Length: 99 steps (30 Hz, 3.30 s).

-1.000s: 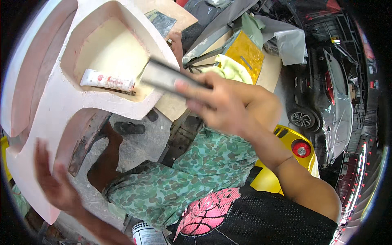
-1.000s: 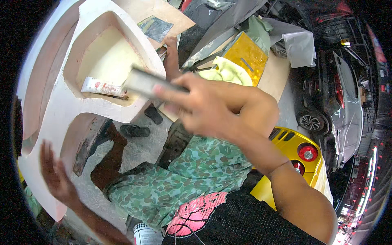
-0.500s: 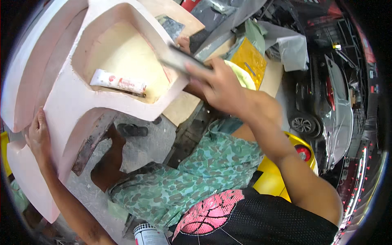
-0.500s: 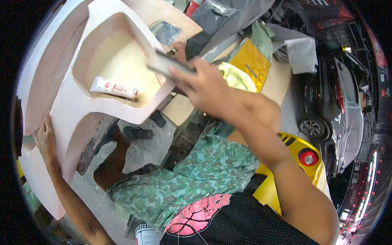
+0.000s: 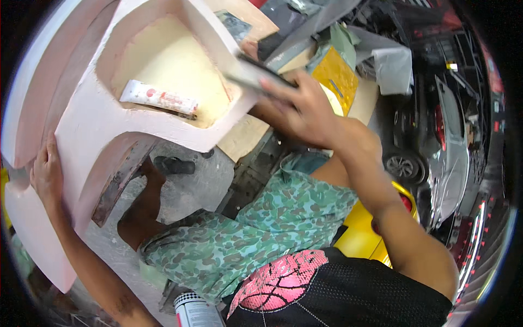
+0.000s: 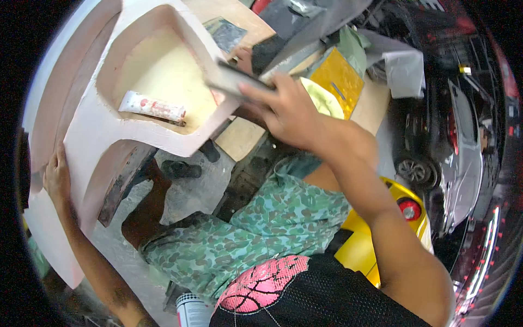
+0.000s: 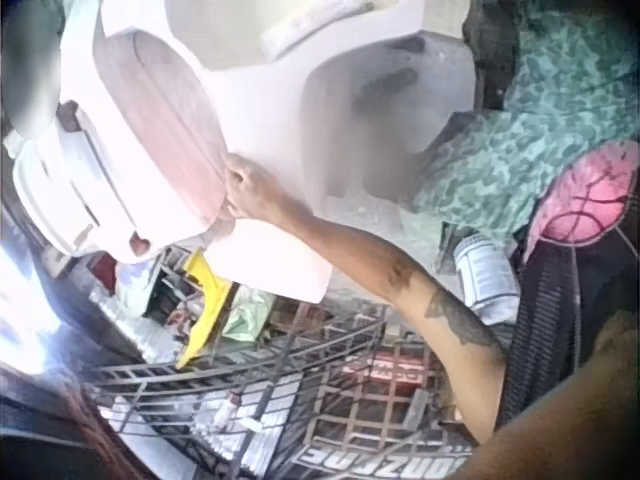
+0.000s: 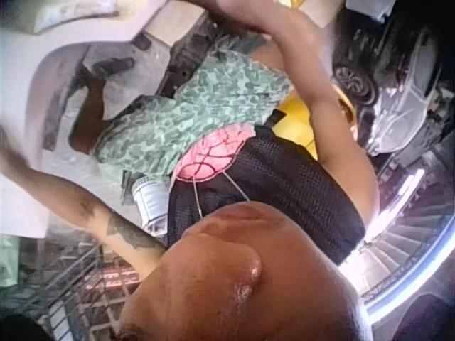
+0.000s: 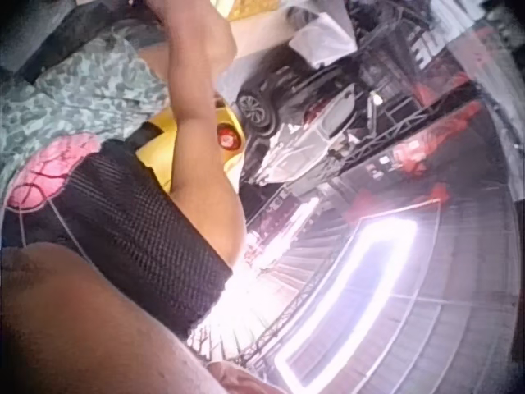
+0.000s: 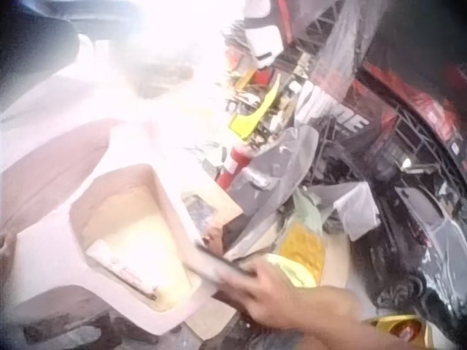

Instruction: Sanding a large fiberglass or plastic car body part using a sanding block and sandpaper.

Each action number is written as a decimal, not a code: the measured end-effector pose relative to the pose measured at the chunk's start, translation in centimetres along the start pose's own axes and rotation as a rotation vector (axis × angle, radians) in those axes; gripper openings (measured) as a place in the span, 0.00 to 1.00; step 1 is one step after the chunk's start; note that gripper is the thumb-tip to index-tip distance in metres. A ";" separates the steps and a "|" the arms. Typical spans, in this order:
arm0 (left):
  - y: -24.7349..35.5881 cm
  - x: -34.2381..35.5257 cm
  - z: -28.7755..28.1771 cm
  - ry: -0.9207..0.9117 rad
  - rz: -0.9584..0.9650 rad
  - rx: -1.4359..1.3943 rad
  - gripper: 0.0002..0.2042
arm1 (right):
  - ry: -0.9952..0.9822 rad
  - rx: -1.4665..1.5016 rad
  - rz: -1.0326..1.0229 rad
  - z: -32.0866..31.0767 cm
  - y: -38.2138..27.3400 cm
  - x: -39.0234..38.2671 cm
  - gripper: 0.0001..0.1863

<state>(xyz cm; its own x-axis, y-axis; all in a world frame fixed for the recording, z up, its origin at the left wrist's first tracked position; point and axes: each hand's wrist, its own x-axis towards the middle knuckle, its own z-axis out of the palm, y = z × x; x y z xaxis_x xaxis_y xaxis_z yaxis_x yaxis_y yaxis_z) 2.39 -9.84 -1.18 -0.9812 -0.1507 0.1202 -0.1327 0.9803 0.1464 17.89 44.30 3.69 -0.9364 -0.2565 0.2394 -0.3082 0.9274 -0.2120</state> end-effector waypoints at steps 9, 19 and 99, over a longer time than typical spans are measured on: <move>-1.1 -0.6 -0.2 -0.042 -0.066 -0.003 0.30 | 0.073 0.104 -0.138 2.1 2.0 2.4 0.27; -3.5 0.3 0.8 -0.096 -0.095 -0.074 0.29 | 0.184 0.054 -0.170 4.4 4.9 8.8 0.23; 1.5 -1.0 -1.2 -0.066 -0.081 -0.035 0.37 | 0.021 0.506 0.397 2.9 4.7 15.8 0.26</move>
<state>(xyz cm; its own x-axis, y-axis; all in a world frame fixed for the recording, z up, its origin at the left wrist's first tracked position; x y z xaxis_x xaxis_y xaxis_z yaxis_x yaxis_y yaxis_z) 3.37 -8.34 0.05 -0.9747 -0.2196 0.0415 -0.2083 0.9599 0.1877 1.14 43.81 3.71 -0.9936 0.0901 0.0680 0.0155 0.7058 -0.7082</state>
